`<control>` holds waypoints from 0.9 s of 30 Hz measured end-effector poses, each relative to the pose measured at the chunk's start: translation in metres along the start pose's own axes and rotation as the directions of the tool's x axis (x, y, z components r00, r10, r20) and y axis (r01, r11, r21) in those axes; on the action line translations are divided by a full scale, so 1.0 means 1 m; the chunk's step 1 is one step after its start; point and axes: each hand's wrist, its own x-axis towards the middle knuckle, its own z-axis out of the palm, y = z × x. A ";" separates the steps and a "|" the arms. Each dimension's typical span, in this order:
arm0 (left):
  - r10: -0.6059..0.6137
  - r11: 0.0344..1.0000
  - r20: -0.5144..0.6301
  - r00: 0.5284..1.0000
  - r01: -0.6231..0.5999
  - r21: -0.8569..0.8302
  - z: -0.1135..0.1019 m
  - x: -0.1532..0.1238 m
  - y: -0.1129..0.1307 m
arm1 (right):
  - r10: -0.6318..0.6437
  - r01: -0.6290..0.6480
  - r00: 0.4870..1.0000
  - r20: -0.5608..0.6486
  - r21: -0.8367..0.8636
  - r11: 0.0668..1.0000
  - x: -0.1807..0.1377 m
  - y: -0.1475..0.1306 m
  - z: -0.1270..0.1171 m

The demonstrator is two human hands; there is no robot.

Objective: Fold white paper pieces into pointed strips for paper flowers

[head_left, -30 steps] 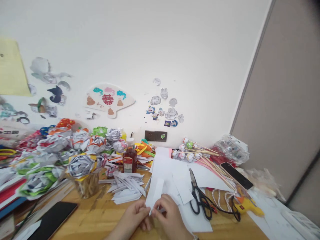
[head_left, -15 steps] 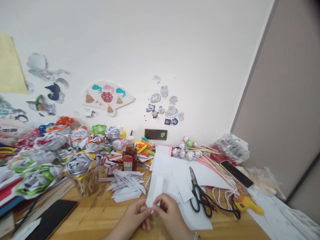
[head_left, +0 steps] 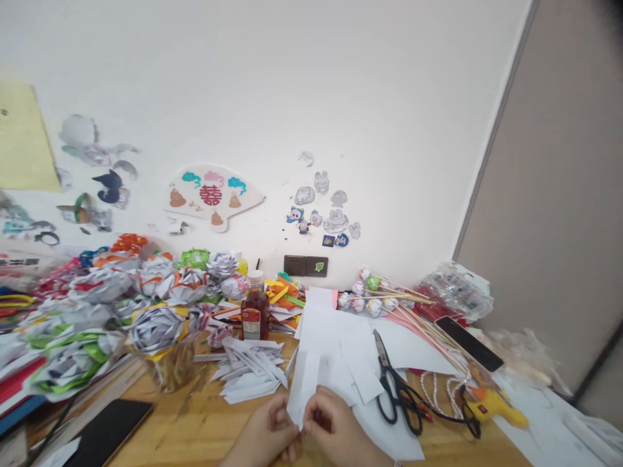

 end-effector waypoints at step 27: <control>-0.012 1.000 0.016 1.000 0.012 -0.009 0.002 0.002 -0.006 | 0.115 -0.119 0.989 -0.090 -0.036 0.992 0.004 -0.002 0.004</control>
